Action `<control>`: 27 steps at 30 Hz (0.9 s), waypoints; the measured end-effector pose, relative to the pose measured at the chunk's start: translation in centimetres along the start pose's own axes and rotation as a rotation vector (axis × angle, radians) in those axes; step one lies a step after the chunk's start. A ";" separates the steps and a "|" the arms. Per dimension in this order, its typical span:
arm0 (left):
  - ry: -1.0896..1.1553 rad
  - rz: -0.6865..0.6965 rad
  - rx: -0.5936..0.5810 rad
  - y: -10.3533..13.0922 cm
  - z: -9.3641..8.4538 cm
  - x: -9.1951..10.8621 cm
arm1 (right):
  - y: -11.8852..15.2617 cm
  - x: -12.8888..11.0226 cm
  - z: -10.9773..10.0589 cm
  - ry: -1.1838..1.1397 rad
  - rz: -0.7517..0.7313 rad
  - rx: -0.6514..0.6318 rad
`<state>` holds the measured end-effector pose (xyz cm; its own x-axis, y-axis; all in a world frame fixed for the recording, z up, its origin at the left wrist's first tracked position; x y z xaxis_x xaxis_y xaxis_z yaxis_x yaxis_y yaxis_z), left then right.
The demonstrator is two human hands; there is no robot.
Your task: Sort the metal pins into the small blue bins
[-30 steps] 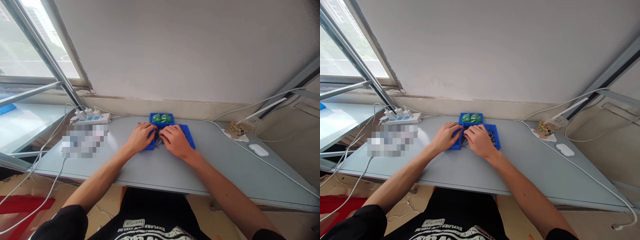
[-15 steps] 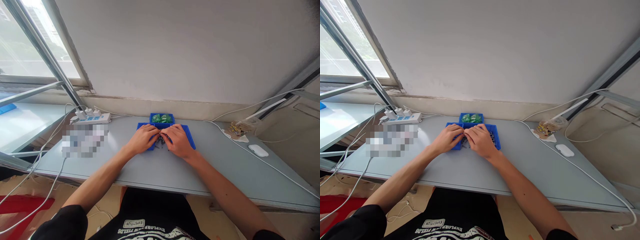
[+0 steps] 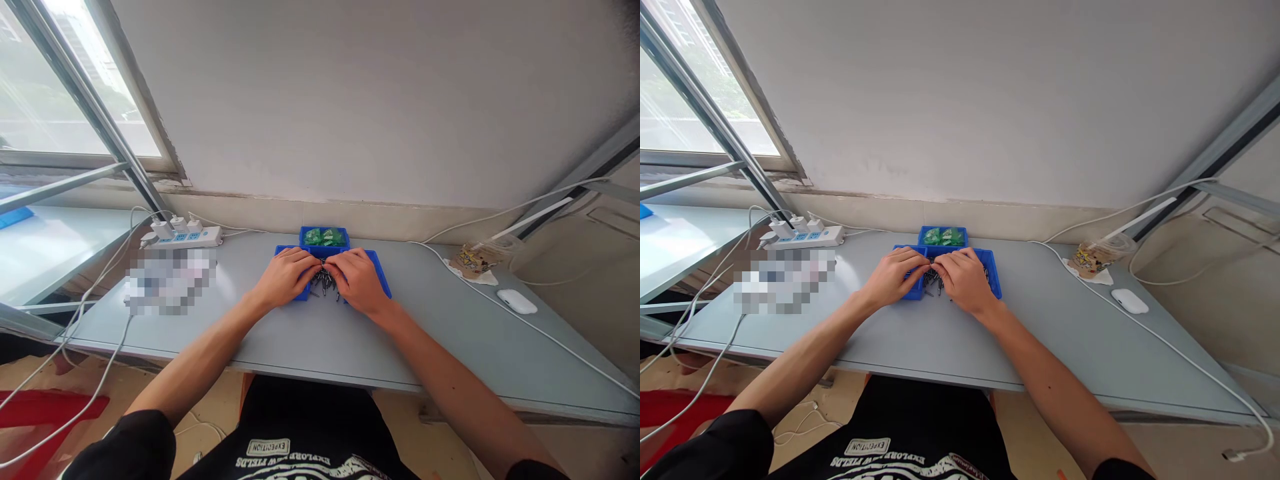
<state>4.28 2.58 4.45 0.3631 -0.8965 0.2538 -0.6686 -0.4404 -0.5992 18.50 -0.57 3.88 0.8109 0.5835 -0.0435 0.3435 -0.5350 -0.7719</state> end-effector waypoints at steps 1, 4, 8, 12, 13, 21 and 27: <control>-0.007 -0.006 0.002 0.0 0.0 0.0 | 0.0 0.0 0.0 -0.007 -0.002 -0.004; -0.018 -0.012 0.007 0.0 0.0 -0.1 | 0.0 -0.2 0.1 -0.005 -0.007 -0.018; -0.023 -0.008 0.010 0.0 0.0 0.0 | 0.0 -0.3 0.2 0.004 -0.016 -0.024; -0.018 0.002 0.012 0.0 0.1 0.1 | -0.1 -0.3 0.2 0.026 -0.015 -0.037; -0.014 0.002 0.015 0.0 0.0 0.1 | -0.1 -0.2 0.3 0.031 -0.009 -0.043; -0.012 -0.024 0.054 0.0 -0.3 -0.1 | -0.2 0.1 0.2 0.066 0.032 -0.025; -0.017 -0.045 0.077 -0.1 -0.6 -0.1 | -0.2 0.4 0.0 0.051 0.053 -0.007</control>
<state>3.90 2.69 4.90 0.4034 -0.8745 0.2691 -0.5993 -0.4748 -0.6445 18.71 -0.23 4.05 0.8513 0.5221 -0.0518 0.3025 -0.5690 -0.7647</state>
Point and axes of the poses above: each hand's wrist, its own y-axis away from the middle knuckle, its own z-axis out of the palm, x = y × z, the point moved 7 cm from there along -y, towards the middle knuckle, and after that the axes turned 8 degrees about y, right-handed, at the moved point
